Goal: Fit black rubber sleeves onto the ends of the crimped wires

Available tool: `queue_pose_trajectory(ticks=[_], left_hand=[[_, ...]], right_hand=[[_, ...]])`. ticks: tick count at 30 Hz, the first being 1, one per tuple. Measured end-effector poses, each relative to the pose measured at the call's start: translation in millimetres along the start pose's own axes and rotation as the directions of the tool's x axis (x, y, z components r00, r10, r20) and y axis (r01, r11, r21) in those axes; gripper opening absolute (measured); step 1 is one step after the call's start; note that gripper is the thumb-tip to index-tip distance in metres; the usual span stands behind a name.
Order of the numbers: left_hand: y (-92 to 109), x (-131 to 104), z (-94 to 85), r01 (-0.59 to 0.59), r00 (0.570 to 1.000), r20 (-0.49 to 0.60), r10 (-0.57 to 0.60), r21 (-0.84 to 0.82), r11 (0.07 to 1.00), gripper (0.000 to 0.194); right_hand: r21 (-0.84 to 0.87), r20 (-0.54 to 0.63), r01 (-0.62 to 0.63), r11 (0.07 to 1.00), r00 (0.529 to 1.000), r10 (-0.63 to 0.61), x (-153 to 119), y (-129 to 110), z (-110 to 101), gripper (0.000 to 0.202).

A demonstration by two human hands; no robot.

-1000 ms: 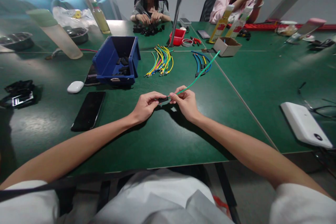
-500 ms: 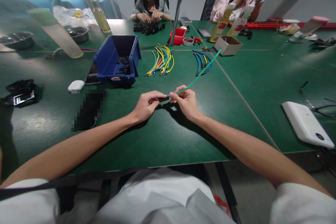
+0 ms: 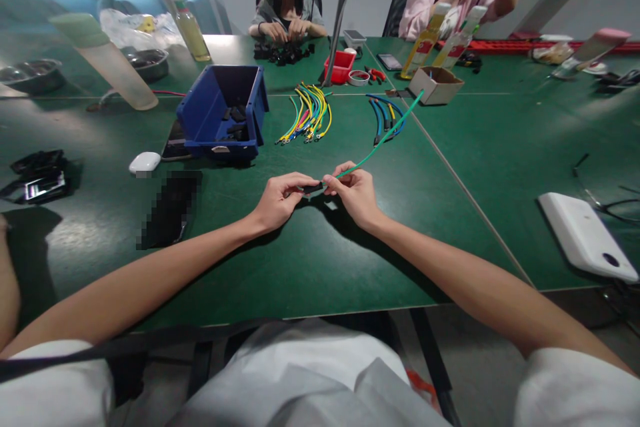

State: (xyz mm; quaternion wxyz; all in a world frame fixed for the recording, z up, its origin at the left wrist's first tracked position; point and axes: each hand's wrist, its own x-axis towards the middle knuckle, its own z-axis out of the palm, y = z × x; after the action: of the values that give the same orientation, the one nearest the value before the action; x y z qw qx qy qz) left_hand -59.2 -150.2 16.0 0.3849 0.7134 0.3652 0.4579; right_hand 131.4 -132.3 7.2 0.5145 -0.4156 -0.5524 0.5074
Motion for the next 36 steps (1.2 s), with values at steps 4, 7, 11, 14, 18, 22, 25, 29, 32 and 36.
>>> queue_pose_trajectory(ticks=[4,7,11,14,18,22,25,29,32,36], left_hand=[[-0.3,0.0,0.2,0.003,1.000,-0.001,-0.003,-0.009,1.000,0.035],[-0.6,-0.2,0.4,0.014,1.000,-0.005,-0.014,-0.006,1.000,0.035],[-0.5,-0.4,0.6,0.015,1.000,-0.008,-0.015,-0.010,1.000,0.034],[-0.8,-0.4,0.7,0.008,1.000,-0.010,-0.008,-0.014,1.000,0.035],[-1.2,-0.2,0.5,0.016,1.000,-0.003,-0.016,-0.004,1.000,0.036],[-0.6,0.1,0.4,0.020,1.000,0.006,-0.020,0.004,1.000,0.037],[-0.3,0.1,0.8,0.020,1.000,0.008,-0.020,-0.007,1.000,0.037],[-0.6,-0.1,1.0,0.019,1.000,0.007,-0.019,-0.006,1.000,0.037],[-0.6,-0.2,0.9,0.018,1.000,0.008,-0.018,0.006,1.000,0.037],[-0.3,0.1,1.3,0.009,1.000,0.007,-0.009,0.001,1.000,0.036]], right_hand=[[0.009,0.011,0.001,1.000,1.000,-0.001,0.5,1.3,-0.5,0.038],[-0.002,0.013,-0.003,1.000,1.000,0.003,0.6,1.9,-0.9,0.038],[-0.003,0.010,-0.003,1.000,1.000,0.003,0.5,1.4,-0.6,0.040],[0.001,0.012,-0.007,1.000,1.000,0.007,0.5,0.8,-0.1,0.040],[-0.004,0.020,-0.007,1.000,1.000,0.007,0.8,0.5,-0.2,0.040],[-0.017,0.022,-0.006,1.000,1.000,0.007,1.2,0.4,-0.6,0.040],[-0.016,0.026,-0.009,1.000,1.000,0.009,1.2,0.5,-0.5,0.040],[-0.004,0.026,-0.017,1.000,1.000,0.017,1.1,-0.1,0.2,0.039],[0.010,0.022,-0.020,1.000,1.000,0.020,0.6,-1.3,1.0,0.040],[0.034,0.027,-0.016,0.999,1.000,0.015,-0.6,-2.8,1.9,0.038]])
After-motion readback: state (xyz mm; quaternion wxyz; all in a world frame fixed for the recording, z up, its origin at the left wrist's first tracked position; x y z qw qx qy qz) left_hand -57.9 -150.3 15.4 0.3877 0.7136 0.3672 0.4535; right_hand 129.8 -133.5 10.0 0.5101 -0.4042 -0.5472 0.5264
